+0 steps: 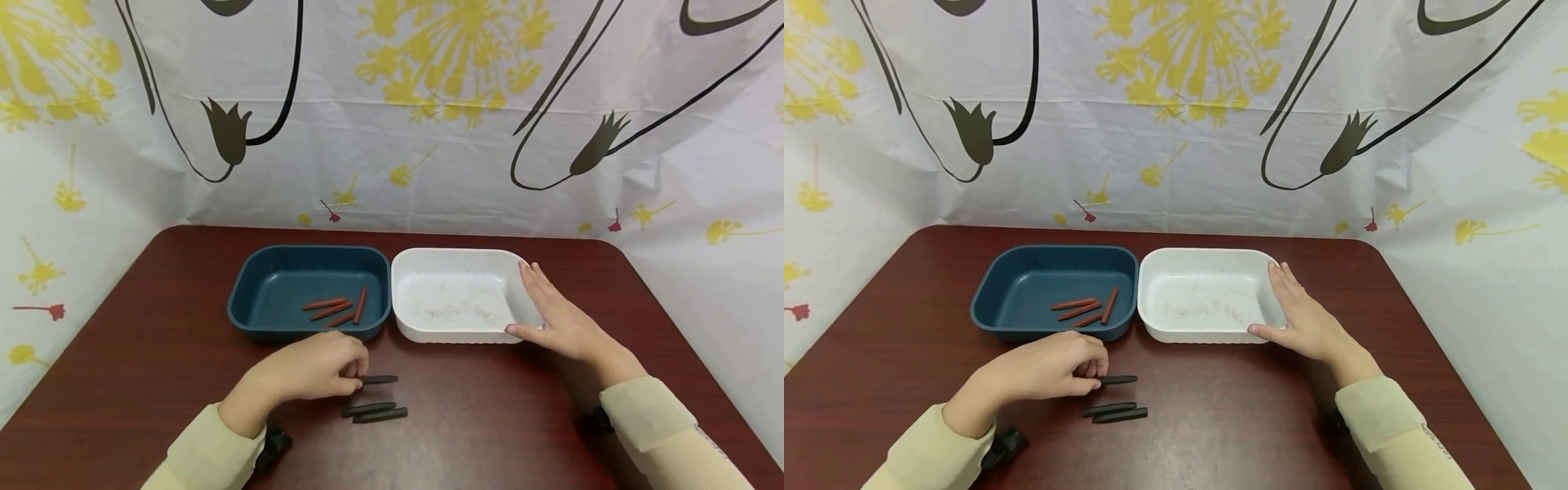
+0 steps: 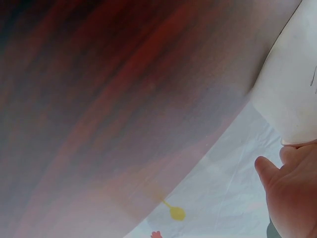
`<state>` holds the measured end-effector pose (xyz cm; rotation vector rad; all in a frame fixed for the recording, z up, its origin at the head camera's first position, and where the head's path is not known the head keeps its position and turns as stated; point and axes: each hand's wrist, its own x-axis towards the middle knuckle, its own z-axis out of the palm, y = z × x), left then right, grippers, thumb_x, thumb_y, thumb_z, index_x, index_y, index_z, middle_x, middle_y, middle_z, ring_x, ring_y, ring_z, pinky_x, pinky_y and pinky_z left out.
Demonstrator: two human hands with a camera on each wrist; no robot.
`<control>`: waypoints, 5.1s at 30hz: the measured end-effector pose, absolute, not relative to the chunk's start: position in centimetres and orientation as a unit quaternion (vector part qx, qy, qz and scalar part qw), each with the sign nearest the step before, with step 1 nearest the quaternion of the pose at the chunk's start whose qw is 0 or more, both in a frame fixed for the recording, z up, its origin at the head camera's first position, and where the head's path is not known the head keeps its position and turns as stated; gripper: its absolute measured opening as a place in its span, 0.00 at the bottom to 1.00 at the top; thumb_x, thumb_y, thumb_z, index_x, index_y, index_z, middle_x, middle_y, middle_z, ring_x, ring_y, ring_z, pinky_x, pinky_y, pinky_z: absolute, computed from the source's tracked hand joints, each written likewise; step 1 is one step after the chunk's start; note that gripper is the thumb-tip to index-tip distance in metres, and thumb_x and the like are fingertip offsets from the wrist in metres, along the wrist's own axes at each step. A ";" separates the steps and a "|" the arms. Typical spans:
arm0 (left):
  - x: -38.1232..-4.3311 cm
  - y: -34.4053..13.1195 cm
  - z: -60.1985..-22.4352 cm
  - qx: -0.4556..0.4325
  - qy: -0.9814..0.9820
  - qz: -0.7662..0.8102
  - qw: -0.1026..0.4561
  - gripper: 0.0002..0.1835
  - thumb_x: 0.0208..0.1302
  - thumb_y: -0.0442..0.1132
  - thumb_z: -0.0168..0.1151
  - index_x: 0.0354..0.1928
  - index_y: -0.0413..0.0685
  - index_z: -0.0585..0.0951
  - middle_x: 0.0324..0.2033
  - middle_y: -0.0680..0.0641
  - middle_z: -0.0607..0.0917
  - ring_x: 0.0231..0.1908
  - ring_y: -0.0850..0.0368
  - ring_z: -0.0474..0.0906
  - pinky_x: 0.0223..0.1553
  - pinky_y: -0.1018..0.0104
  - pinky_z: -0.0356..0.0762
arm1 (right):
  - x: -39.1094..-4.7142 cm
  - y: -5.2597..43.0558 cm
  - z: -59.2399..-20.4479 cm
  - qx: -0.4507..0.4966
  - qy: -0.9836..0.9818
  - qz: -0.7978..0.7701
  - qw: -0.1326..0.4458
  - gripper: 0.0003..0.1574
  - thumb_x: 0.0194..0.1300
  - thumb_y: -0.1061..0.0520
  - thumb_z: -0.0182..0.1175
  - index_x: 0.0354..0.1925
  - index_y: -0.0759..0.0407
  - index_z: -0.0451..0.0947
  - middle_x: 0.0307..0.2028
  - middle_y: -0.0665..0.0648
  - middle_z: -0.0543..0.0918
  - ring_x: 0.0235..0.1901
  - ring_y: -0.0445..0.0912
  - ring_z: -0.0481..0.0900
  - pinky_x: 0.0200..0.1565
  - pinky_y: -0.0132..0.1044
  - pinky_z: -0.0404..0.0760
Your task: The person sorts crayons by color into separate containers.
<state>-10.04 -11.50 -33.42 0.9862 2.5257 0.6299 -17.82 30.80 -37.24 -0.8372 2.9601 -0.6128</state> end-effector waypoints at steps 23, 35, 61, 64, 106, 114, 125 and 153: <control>-12.8 -8.6 -31.3 0.405 0.871 0.265 0.082 0.02 0.66 0.40 0.64 0.38 0.52 0.83 0.31 0.59 0.79 0.31 0.66 0.74 0.38 0.72 0.75 | -17.2 30.4 -37.0 -0.253 0.947 -0.199 0.007 0.67 0.62 0.38 0.66 0.80 0.56 0.35 0.80 0.59 0.40 0.80 0.52 0.32 0.74 0.27 0.35; -15.8 -5.9 -31.1 0.408 0.872 0.264 0.061 0.03 0.66 0.40 0.63 0.39 0.51 0.83 0.32 0.56 0.81 0.34 0.60 0.77 0.38 0.71 0.75 | -17.3 30.4 -37.1 -0.266 0.944 -0.195 -0.006 0.67 0.63 0.39 0.66 0.79 0.58 0.35 0.80 0.61 0.41 0.80 0.51 0.31 0.69 0.17 0.30; -21.4 -1.2 -32.9 0.370 0.903 0.182 0.118 0.05 0.66 0.41 0.65 0.35 0.48 0.84 0.28 0.53 0.81 0.32 0.60 0.72 0.36 0.71 0.71 | -17.2 30.3 -37.3 -0.262 0.941 -0.215 0.009 0.65 0.64 0.41 0.65 0.80 0.54 0.32 0.80 0.54 0.36 0.80 0.51 0.30 0.70 0.19 0.31; -21.5 -0.6 -33.4 0.373 0.906 0.158 0.124 0.04 0.65 0.40 0.65 0.35 0.49 0.84 0.30 0.54 0.82 0.33 0.60 0.73 0.36 0.72 0.71 | -17.2 30.4 -37.1 -0.266 0.940 -0.213 0.005 0.66 0.64 0.42 0.65 0.80 0.55 0.32 0.80 0.55 0.37 0.80 0.49 0.30 0.69 0.18 0.30; -15.4 -5.0 -27.4 0.419 0.900 0.101 0.068 0.12 0.71 0.43 0.60 0.50 0.48 0.83 0.48 0.48 0.85 0.46 0.57 0.80 0.50 0.63 0.79 | -17.6 30.2 -37.0 -0.272 0.937 -0.219 0.012 0.66 0.64 0.42 0.66 0.80 0.57 0.33 0.80 0.56 0.36 0.80 0.49 0.28 0.70 0.19 0.30; -12.6 -5.4 -27.8 0.445 0.890 0.080 0.054 0.12 0.70 0.44 0.61 0.49 0.48 0.84 0.44 0.51 0.85 0.42 0.61 0.80 0.45 0.68 0.80 | -17.5 30.3 -37.0 -0.270 0.939 -0.215 0.008 0.66 0.64 0.42 0.66 0.80 0.57 0.33 0.80 0.57 0.37 0.80 0.49 0.28 0.71 0.20 0.30; -10.5 -6.1 -29.7 0.469 0.872 0.106 0.090 0.10 0.69 0.44 0.61 0.47 0.50 0.84 0.41 0.54 0.85 0.40 0.64 0.77 0.42 0.72 0.78 | -17.5 30.3 -37.1 -0.265 0.941 -0.211 0.013 0.66 0.64 0.41 0.65 0.80 0.56 0.32 0.80 0.56 0.36 0.80 0.48 0.28 0.72 0.21 0.30; -9.6 -8.6 -34.8 0.415 0.885 0.097 0.190 0.06 0.58 0.43 0.71 0.30 0.59 0.81 0.21 0.61 0.74 0.24 0.69 0.69 0.25 0.73 0.68 | -17.6 30.2 -37.0 -0.264 0.941 -0.212 0.011 0.65 0.65 0.41 0.65 0.80 0.56 0.32 0.80 0.55 0.35 0.80 0.49 0.28 0.74 0.26 0.32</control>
